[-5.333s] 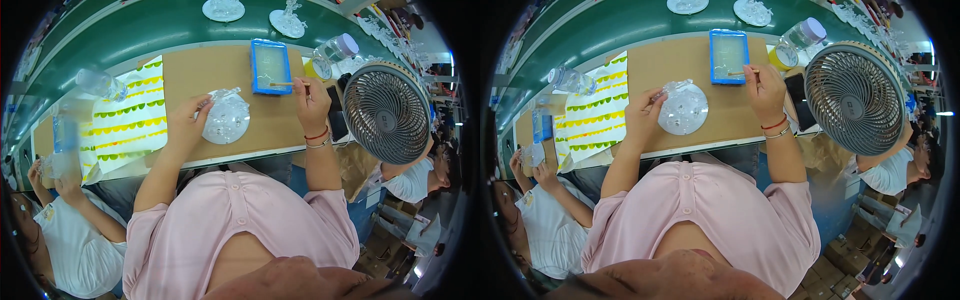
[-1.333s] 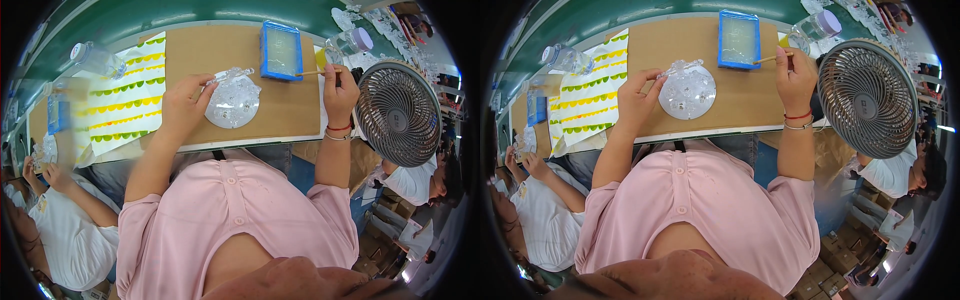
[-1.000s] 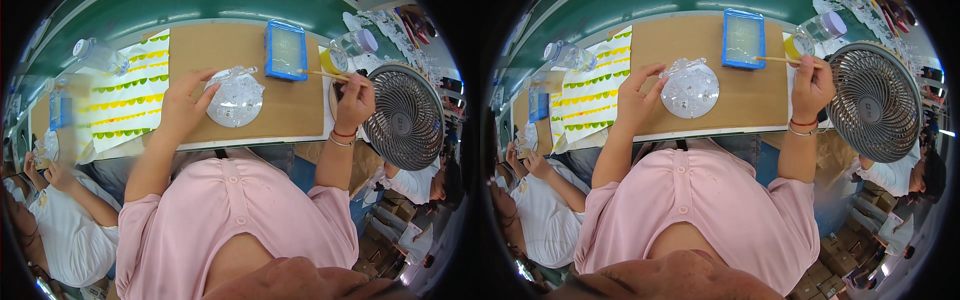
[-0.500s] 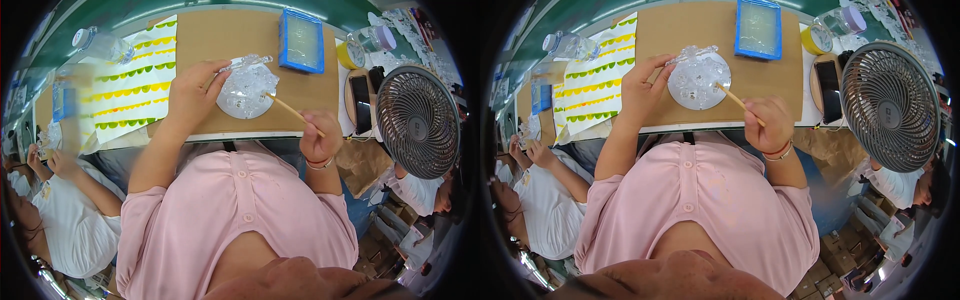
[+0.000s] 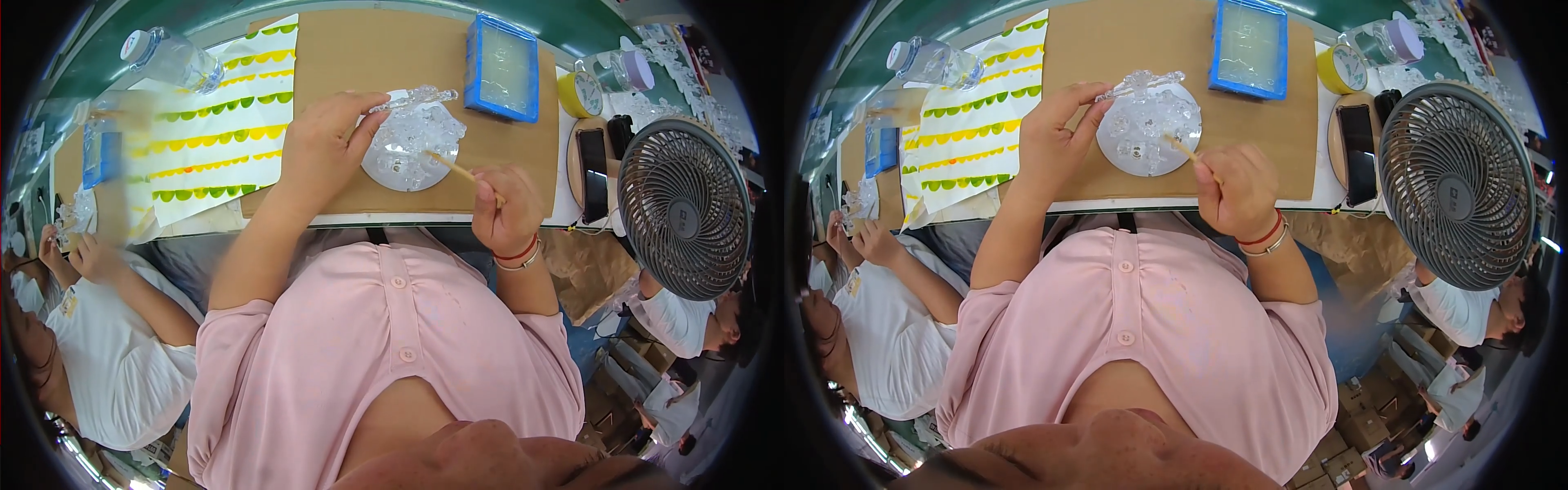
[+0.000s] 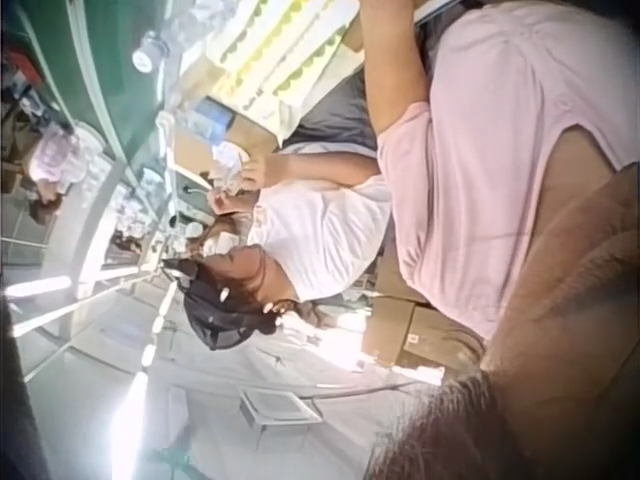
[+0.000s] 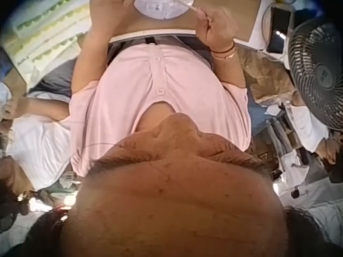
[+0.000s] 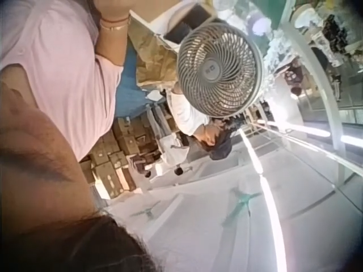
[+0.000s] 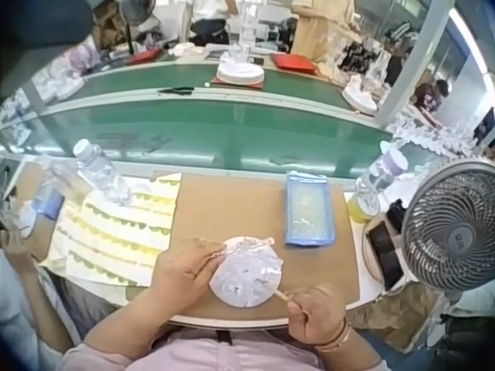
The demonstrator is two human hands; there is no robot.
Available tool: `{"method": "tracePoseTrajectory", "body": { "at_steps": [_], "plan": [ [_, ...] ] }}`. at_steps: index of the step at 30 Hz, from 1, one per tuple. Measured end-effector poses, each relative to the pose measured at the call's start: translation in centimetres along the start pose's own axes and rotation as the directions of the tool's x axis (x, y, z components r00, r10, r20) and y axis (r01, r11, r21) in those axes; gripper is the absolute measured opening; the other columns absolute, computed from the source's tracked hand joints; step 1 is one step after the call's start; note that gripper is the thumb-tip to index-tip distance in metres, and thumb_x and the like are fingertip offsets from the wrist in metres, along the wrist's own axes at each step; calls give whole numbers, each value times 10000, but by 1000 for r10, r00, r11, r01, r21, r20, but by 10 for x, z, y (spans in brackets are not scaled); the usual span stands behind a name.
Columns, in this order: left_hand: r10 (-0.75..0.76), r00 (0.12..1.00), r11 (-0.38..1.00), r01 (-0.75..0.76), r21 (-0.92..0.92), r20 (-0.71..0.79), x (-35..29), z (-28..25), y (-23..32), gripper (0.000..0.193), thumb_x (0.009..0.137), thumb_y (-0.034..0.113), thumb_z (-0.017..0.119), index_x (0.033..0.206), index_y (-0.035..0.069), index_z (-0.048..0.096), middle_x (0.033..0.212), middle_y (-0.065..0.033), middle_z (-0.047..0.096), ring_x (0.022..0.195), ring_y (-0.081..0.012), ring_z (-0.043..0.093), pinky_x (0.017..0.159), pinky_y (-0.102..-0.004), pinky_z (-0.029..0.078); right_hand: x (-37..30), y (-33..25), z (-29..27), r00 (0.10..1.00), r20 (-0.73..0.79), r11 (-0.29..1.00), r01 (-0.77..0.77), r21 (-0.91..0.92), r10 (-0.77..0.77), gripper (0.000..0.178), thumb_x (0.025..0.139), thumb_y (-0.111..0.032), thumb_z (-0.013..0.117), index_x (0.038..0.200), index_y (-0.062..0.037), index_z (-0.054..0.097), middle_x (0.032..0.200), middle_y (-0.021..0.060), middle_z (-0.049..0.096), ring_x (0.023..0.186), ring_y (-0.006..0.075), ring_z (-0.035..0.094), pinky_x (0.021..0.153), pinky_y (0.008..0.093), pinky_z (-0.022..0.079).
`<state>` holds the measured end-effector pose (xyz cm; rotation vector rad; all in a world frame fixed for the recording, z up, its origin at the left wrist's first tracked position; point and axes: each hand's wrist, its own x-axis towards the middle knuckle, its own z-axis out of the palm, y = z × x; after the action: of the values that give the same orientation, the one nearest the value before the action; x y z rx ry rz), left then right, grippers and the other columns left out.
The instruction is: Applying adhesive to small crystal-like decorative components and mounting them onto a circular light fixture base.
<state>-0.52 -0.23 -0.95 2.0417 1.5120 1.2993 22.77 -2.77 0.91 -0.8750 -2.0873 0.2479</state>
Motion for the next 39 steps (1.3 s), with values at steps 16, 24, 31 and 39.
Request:
{"method": "tracePoseTrajectory", "body": {
  "at_steps": [16,24,31,39],
  "plan": [
    [57,998,996,-55,71,-28,-6,6,-5,158,809,155,705,962,119,685,849,-82,678,903,-285,653,761,-376,500,0,-5,4,999,35,1000,11,11,-11,75,839,-31,621,868,-17,554,725,105,613,574,260,552,527,327,434],
    [103,994,989,-98,109,-42,-6,8,-5,130,804,145,704,925,108,675,824,-65,671,873,-273,651,744,-373,498,-17,2,23,996,-36,986,-78,150,85,35,889,-37,573,895,-8,555,798,134,655,630,270,610,554,322,475],
    [141,990,980,-136,143,-27,-4,3,-4,199,776,92,730,967,107,676,845,-81,674,881,-276,658,726,-355,526,2,-7,10,998,42,998,-44,55,42,26,881,-27,579,881,-7,563,788,122,649,631,261,609,559,318,477],
    [148,989,979,-143,147,-26,-2,2,-3,190,780,106,728,963,112,677,837,-67,673,892,-275,658,725,-358,526,13,-6,17,992,56,989,-118,90,113,98,934,-60,526,888,19,562,740,130,636,628,233,624,568,290,480]
  ]
}}
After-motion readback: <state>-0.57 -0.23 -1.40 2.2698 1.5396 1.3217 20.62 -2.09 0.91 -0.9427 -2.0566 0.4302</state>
